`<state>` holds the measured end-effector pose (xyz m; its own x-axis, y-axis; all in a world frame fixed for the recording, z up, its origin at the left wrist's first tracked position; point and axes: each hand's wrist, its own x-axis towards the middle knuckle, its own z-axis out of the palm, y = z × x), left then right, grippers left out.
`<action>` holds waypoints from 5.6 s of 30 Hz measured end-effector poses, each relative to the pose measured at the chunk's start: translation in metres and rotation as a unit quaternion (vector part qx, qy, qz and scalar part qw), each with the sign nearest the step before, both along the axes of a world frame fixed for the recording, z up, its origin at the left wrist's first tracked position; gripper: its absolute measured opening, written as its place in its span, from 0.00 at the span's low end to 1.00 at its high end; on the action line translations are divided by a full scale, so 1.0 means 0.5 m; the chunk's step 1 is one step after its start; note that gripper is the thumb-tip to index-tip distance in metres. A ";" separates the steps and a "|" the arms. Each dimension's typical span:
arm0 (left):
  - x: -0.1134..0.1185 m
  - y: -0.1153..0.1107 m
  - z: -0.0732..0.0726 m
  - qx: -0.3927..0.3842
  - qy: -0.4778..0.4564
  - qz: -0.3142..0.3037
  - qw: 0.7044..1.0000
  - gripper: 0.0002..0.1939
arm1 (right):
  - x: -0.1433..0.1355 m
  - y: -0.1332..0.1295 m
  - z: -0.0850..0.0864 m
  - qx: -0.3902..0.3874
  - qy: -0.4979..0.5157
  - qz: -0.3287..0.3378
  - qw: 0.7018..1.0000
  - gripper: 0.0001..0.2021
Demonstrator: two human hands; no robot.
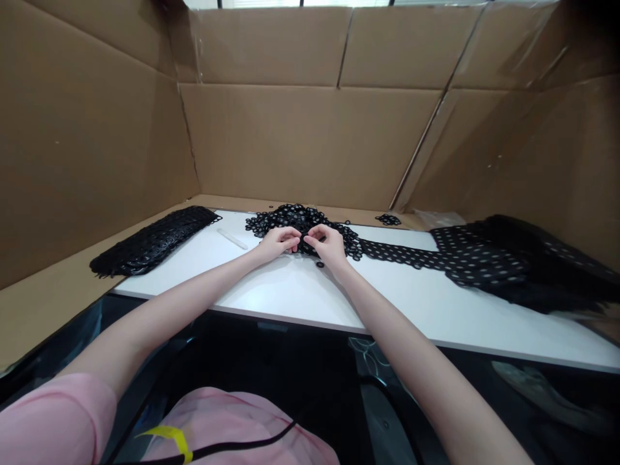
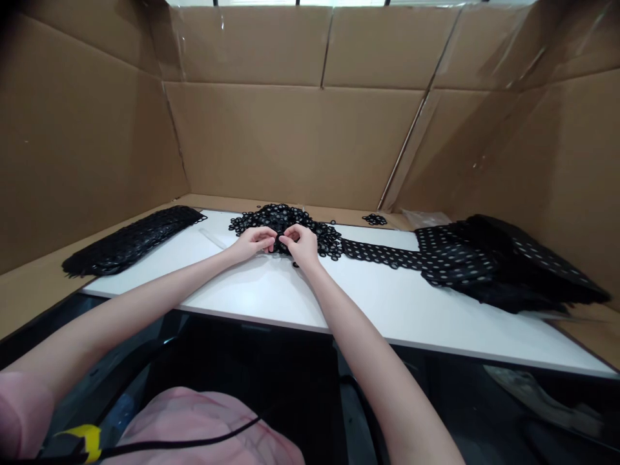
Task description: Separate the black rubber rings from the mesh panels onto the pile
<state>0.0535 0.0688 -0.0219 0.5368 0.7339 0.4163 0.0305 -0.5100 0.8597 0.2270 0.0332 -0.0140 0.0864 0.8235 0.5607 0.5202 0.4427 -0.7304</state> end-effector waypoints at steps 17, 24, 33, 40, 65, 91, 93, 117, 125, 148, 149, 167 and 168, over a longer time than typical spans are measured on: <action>-0.004 -0.004 0.011 -0.011 0.035 -0.024 0.999 0.12 | 0.002 0.015 -0.009 -0.034 0.030 0.027 0.999 0.08; -0.008 0.000 0.006 0.021 0.066 0.003 0.998 0.11 | 0.000 0.012 -0.012 -0.020 -0.024 -0.004 1.000 0.07; -0.008 -0.002 0.009 0.016 0.044 0.010 0.999 0.11 | -0.015 -0.010 -0.003 0.068 -0.282 -0.052 0.956 0.08; -0.010 -0.001 0.008 -0.007 0.023 0.008 1.000 0.12 | -0.018 -0.016 0.002 0.040 -0.295 -0.003 0.955 0.10; -0.014 -0.008 0.020 -0.050 0.000 0.000 0.999 0.07 | -0.001 0.016 -0.002 0.008 -0.118 -0.031 0.993 0.15; -0.012 0.014 -0.003 -0.035 -0.018 -0.010 0.999 0.17 | -0.004 -0.002 -0.005 0.012 -0.185 -0.008 0.983 0.11; -0.013 0.014 -0.003 -0.023 -0.015 -0.006 1.000 0.16 | -0.005 -0.004 -0.002 0.009 -0.186 -0.004 0.983 0.11; -0.023 0.002 0.009 0.006 0.050 -0.005 0.999 0.10 | 0.004 -0.014 0.007 0.027 -0.238 0.013 0.971 0.07; -0.020 -0.008 0.016 0.007 0.057 0.024 0.998 0.05 | -0.003 -0.024 0.013 0.020 -0.270 0.027 0.962 0.06; -0.020 -0.003 0.015 -0.040 0.040 -0.029 0.998 0.03 | 0.001 -0.006 0.001 0.006 -0.233 0.076 0.970 0.03; -0.019 -0.003 0.015 -0.037 0.036 -0.029 0.998 0.02 | 0.000 -0.005 0.001 0.002 -0.227 0.071 0.971 0.03; -0.014 -0.004 0.015 -0.072 0.015 -0.079 0.994 0.09 | 0.012 0.010 -0.003 -0.014 -0.193 0.030 0.981 0.07; -0.012 -0.005 0.017 -0.064 0.015 -0.072 0.995 0.10 | 0.010 0.006 0.000 -0.011 -0.201 0.036 0.979 0.06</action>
